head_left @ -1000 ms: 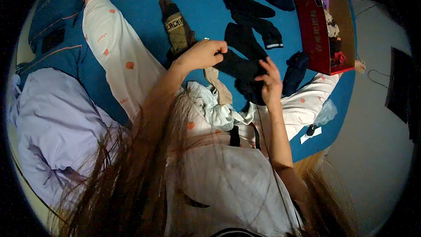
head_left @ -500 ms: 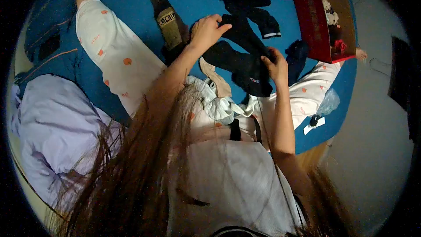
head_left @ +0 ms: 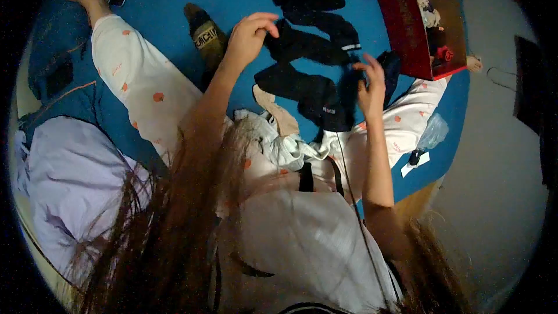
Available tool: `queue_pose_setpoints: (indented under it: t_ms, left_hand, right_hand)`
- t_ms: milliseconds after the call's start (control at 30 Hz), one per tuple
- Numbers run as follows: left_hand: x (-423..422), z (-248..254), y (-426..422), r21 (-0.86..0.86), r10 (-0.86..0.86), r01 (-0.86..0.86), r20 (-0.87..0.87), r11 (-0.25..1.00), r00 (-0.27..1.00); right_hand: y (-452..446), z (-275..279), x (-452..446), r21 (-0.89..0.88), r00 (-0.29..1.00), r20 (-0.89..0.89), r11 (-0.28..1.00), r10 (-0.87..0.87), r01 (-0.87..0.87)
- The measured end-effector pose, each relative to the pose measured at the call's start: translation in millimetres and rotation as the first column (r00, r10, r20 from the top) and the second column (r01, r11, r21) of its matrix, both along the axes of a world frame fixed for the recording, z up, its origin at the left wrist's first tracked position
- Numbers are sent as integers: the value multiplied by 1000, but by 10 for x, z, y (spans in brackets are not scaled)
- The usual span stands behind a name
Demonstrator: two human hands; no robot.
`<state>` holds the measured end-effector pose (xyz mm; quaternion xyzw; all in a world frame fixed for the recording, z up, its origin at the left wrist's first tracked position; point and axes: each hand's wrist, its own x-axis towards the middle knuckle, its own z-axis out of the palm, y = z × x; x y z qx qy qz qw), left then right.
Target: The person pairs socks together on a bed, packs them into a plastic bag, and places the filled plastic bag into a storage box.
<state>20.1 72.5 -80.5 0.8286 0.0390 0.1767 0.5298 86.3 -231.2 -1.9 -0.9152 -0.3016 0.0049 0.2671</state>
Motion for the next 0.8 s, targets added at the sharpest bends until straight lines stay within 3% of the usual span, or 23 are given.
queue_pose_setpoints:
  t_ms: [33,100,133,167,267,367,467,600,667,700,800]
  left_hand:
    - [-49,40,25,133,57,-52,-34,990,998]
    - [-136,124,-60,205,186,-179,-18,962,982]
    - [-169,167,-102,239,248,-238,-9,941,969]
    - [-185,193,-123,224,245,-238,-1,945,970]
    - [-224,354,-279,224,225,-209,-47,952,973]
    - [-280,427,-433,255,113,-71,-156,964,981]
    - [-361,408,-561,295,27,56,-268,954,963]
    - [-469,308,-643,354,-14,165,-393,921,919]
    - [-466,366,-623,341,-32,180,-400,923,916]
    - [-458,374,-610,317,-39,184,-413,930,910]
    - [-439,366,-559,258,-56,180,-425,949,904]
  right_hand:
    - [-55,-82,1,29,998,-53,999,41,-39]
    - [-139,-156,-173,-14,935,-352,999,-54,52]
    - [-175,-125,-245,-92,885,-466,995,-22,-24]
    - [-158,-49,-354,-238,850,-518,971,-97,-35]
    - [-205,27,-554,-301,819,-569,945,-72,-126]
    - [-329,11,-596,-376,749,-654,906,-111,-194]
    - [-515,163,-503,-240,563,-813,967,-150,-88]
    - [-651,519,-246,-449,678,-662,894,-320,-16]
    - [-819,542,-155,-414,817,-540,909,-203,-48]
    - [-756,666,-93,-395,680,-682,918,-270,-31]
    - [-759,663,-5,-265,687,-702,964,-189,-6]
